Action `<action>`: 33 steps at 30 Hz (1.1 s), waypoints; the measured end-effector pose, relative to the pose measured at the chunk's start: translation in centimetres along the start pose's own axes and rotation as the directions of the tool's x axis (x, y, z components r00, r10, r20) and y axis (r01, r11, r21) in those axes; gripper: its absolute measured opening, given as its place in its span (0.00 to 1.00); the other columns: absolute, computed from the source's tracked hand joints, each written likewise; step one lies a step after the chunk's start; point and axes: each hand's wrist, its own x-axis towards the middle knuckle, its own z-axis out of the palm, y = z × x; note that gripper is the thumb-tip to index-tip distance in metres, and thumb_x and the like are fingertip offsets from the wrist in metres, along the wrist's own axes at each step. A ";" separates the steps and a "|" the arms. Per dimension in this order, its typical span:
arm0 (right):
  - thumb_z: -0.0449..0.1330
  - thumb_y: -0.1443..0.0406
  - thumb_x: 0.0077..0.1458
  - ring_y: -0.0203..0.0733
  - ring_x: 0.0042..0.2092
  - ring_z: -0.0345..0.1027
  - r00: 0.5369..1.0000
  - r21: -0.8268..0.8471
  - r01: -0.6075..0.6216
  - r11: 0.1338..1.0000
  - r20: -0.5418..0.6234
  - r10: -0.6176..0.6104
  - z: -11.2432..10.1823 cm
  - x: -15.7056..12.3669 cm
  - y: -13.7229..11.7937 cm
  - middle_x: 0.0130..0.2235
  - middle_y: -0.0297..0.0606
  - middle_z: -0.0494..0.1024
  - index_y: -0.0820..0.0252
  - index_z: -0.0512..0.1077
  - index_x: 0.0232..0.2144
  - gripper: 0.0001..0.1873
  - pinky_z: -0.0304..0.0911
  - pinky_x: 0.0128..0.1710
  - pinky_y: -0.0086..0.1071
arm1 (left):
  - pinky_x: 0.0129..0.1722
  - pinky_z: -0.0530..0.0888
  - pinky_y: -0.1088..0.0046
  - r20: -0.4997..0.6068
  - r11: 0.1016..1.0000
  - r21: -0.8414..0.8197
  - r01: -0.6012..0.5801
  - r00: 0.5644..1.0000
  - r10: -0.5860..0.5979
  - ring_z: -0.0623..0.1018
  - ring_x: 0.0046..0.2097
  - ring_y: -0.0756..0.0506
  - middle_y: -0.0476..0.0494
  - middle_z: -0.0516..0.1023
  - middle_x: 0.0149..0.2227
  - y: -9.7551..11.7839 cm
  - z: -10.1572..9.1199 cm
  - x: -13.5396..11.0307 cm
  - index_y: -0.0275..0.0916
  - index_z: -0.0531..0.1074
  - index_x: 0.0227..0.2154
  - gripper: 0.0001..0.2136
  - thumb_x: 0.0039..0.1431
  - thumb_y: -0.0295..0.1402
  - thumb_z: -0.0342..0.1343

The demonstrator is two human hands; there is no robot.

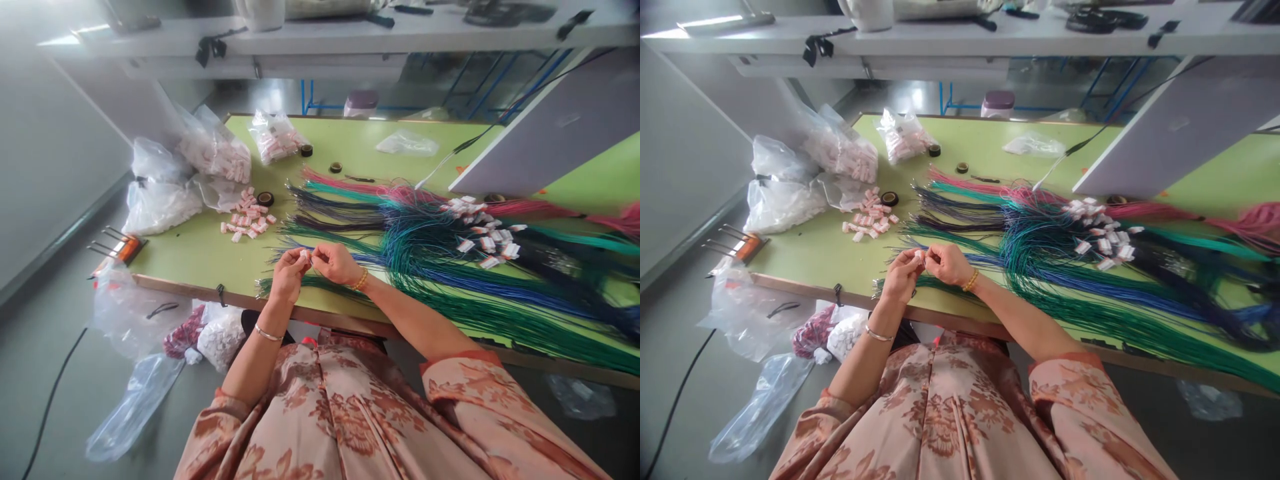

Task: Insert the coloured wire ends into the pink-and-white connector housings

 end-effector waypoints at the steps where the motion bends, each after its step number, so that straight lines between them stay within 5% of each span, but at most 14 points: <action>1: 0.55 0.59 0.54 0.32 0.23 0.52 1.000 0.029 0.003 1.000 0.013 -0.004 -0.4 0.3 0.2 0.20 0.30 0.66 0.59 0.67 0.23 0.11 0.49 0.25 0.28 | 0.36 0.70 0.74 -0.004 1.000 -0.020 0.005 1.000 -0.005 0.73 0.31 0.53 0.48 0.77 0.31 0.0 0.0 0.1 0.36 0.75 0.30 0.13 0.41 0.30 0.71; 5: 0.54 0.59 0.56 0.33 0.27 0.60 1.000 0.048 0.016 0.999 0.006 -0.016 -2.9 2.9 1.9 0.26 0.33 0.73 0.61 0.72 0.30 0.12 0.55 0.29 0.27 | 0.33 0.69 0.76 -0.012 0.997 -0.069 0.026 1.000 -0.027 0.72 0.30 0.54 0.48 0.76 0.31 -0.4 -0.2 0.8 0.36 0.75 0.31 0.13 0.41 0.30 0.70; 8: 0.57 0.64 0.53 0.35 0.29 0.64 0.992 -0.166 -0.078 0.983 -0.107 0.061 -4.8 6.0 4.3 0.29 0.36 0.76 0.61 0.75 0.31 0.08 0.57 0.33 0.29 | 0.33 0.69 0.76 -0.024 0.998 -0.057 0.036 0.999 -0.037 0.71 0.30 0.54 0.48 0.75 0.31 -0.8 -0.6 1.2 0.36 0.74 0.31 0.13 0.42 0.30 0.70; 13: 0.62 0.65 0.49 0.38 0.32 0.67 0.971 -0.465 -0.237 0.853 -0.112 0.209 -5.4 9.5 7.3 0.33 0.39 0.80 0.59 0.77 0.31 0.05 0.56 0.34 0.29 | 0.33 0.69 0.75 -0.038 0.998 -0.044 0.055 0.998 -0.057 0.71 0.30 0.54 0.48 0.74 0.31 -1.4 -1.1 1.4 0.36 0.73 0.32 0.14 0.43 0.31 0.70; 22: 0.54 0.67 0.58 0.41 0.39 0.70 0.973 -0.628 -0.206 0.751 -0.053 0.223 -4.8 10.2 8.0 0.41 0.42 0.80 0.59 0.75 0.36 0.09 0.56 0.36 0.30 | 0.33 0.69 0.77 -0.065 0.994 -0.079 0.076 0.995 -0.081 0.71 0.30 0.55 0.48 0.76 0.31 -1.2 -0.9 1.1 0.35 0.74 0.32 0.15 0.40 0.31 0.71; 27: 0.57 0.59 0.59 0.43 0.41 0.71 0.973 -0.649 -0.176 0.740 -0.002 0.229 -4.9 10.4 7.5 0.43 0.39 0.79 0.56 0.74 0.39 0.09 0.58 0.37 0.31 | 0.33 0.69 0.77 -0.052 0.994 -0.081 0.077 0.995 -0.081 0.71 0.30 0.55 0.48 0.76 0.30 -1.1 -0.9 1.0 0.35 0.75 0.32 0.14 0.41 0.30 0.70; 33: 0.50 0.65 0.63 0.45 0.42 0.71 0.978 -0.708 -0.134 0.693 0.017 0.206 -4.8 10.7 7.5 0.45 0.47 0.79 0.60 0.71 0.44 0.12 0.57 0.38 0.32 | 0.34 0.69 0.77 -0.057 0.993 -0.082 0.080 0.995 -0.085 0.72 0.30 0.55 0.48 0.75 0.31 -1.2 -1.0 1.1 0.35 0.74 0.32 0.14 0.42 0.30 0.70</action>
